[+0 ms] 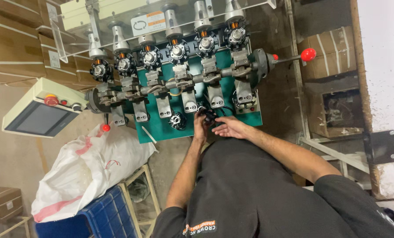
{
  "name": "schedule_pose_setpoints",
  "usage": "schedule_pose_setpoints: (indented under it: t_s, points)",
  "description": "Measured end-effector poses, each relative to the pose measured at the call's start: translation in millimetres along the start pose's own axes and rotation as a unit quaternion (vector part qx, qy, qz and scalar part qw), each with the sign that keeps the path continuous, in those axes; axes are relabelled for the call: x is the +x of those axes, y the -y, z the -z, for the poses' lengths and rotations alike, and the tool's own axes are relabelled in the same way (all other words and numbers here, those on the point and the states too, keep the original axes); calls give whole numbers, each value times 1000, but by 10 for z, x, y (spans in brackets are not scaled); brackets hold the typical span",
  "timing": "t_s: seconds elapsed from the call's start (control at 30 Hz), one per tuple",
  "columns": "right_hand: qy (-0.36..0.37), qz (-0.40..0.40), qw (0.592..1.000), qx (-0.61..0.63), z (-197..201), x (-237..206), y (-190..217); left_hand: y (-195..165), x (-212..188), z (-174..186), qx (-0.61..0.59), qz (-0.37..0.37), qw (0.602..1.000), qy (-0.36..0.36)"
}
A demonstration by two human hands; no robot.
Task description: The person stands at a multi-station industrial press machine, places black round workpieces into the machine stations, pulls the red-handled lever to cycle the machine, and removes processed pieces. They carry finished pieces to a blue bin, wrap them in plastic inside a cardboard box, and return to continue operating the machine.
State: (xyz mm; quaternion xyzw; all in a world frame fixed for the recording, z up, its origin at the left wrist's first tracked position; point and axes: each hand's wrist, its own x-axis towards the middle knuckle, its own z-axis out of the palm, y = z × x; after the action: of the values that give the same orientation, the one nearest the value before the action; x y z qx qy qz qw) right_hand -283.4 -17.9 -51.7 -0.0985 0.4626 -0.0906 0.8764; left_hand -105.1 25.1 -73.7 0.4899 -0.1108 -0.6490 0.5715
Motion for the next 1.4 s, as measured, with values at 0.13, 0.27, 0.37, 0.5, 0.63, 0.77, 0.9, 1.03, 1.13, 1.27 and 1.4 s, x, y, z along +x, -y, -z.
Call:
schedule_pose_setpoints:
  t_s: [0.13,0.27,0.37,0.5,0.63,0.77,0.9,1.03,1.13,1.27,1.4]
  points:
    - [79,26,989,124,4,-22,-40,-5,95,-171,-162,37,986,15]
    - [47,58,994,77,41,-67,-42,-54,279,-273,-112,69,991,25]
    - [6,63,995,76,47,-97,3,-79,382,-316,-80,113,990,31]
    - [-17,98,988,121,9,-93,93,-87,410,-451,-148,82,985,20]
    - [13,131,976,174,-58,-99,184,-84,325,-663,-219,100,966,95]
    - [-1,109,972,207,-133,-159,184,-219,325,-765,-129,88,978,139]
    - [-9,96,973,211,-216,-270,60,-248,411,-684,-103,79,975,178]
    - [11,172,981,86,-50,-350,-63,62,406,-602,-189,134,958,169]
    - [-70,138,988,-16,246,-406,-156,311,304,-501,232,27,965,120]
    - [-129,66,987,-61,564,-432,-271,156,303,-151,753,-415,507,-64]
    - [-116,98,984,-92,492,-273,-265,-264,479,130,779,-223,583,50]
